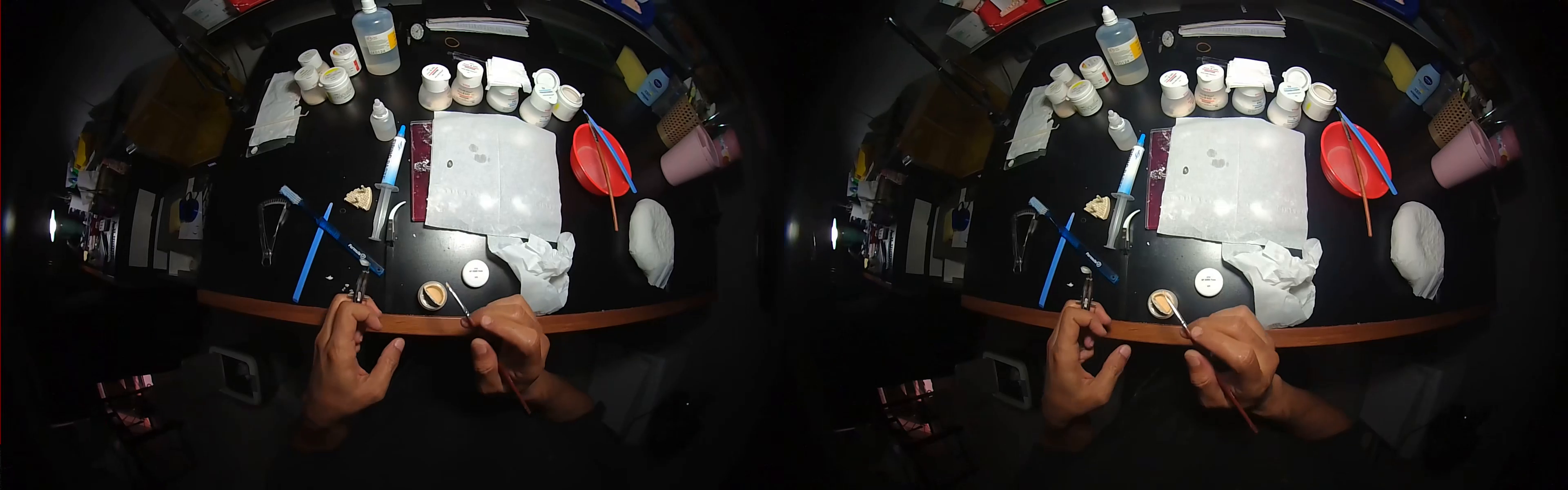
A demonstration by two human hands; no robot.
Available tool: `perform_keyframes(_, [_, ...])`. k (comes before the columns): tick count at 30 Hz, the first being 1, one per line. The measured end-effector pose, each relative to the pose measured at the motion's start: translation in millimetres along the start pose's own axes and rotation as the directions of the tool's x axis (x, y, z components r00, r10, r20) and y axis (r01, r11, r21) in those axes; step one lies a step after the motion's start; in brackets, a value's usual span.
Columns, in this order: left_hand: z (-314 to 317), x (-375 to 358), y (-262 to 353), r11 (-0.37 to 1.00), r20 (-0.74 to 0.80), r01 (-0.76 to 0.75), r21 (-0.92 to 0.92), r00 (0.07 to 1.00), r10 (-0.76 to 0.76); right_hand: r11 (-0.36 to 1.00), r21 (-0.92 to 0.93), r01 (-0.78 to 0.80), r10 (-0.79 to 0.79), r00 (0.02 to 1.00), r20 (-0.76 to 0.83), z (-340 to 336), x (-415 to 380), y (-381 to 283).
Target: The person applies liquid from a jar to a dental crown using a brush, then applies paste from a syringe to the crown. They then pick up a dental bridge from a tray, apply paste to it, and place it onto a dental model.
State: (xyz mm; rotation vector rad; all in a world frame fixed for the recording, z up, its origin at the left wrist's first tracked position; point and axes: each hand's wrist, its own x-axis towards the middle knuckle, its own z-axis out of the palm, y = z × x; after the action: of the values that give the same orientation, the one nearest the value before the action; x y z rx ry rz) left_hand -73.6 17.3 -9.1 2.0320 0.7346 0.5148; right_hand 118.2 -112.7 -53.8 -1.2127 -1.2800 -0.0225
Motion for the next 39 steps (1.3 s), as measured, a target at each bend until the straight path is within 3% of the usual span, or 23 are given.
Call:
perform_keyframes(3, [-2.7,-18.9,-6.8,0.969,0.047,0.089,-0.229,0.996,-0.081,0.999,0.033,0.007,-0.009,0.998,0.069,-4.5,-2.1,-3.5])
perform_keyframes(6, [7.8,-34.0,-1.5,0.770,0.025,0.201,-0.605,0.972,-0.233,0.996,0.085,-0.032,0.027,0.997,0.066,-8.0,1.4,-3.4])
perform_keyframes(7, [15.2,-33.1,-0.7,0.797,-0.030,0.148,-0.585,0.979,-0.203,0.994,0.103,-0.037,0.031,0.998,0.063,-10.1,2.4,-2.6])
perform_keyframes(11, [17.3,-29.4,-15.3,0.915,0.126,0.157,-0.371,0.985,-0.118,0.961,0.243,-0.134,0.112,0.988,0.102,-15.4,5.8,0.5])
perform_keyframes(14, [28.5,-35.9,-31.9,0.847,0.217,0.209,-0.488,0.969,-0.114,0.954,0.254,-0.160,0.118,0.978,0.175,-18.9,11.4,3.2])
perform_keyframes(18, [51.5,-40.7,-49.2,0.697,0.187,0.200,-0.689,0.978,-0.096,0.929,0.306,-0.210,0.146,0.965,0.220,-18.0,12.9,1.5])
perform_keyframes(22, [63.0,-40.8,-60.6,0.636,0.121,0.155,-0.756,0.988,-0.097,0.922,0.318,-0.220,0.143,0.958,0.247,-8.6,14.8,2.5])
perform_keyframes(28, [61.8,-31.7,-66.6,0.686,0.088,0.083,-0.722,0.996,-0.028,0.933,0.302,-0.196,0.120,0.960,0.253,-4.1,14.4,6.0])
perform_keyframes(39, [58.9,-30.6,-65.4,0.720,0.099,0.105,-0.686,0.994,-0.051,0.931,0.300,-0.209,0.125,0.953,0.276,-2.3,12.8,5.0])
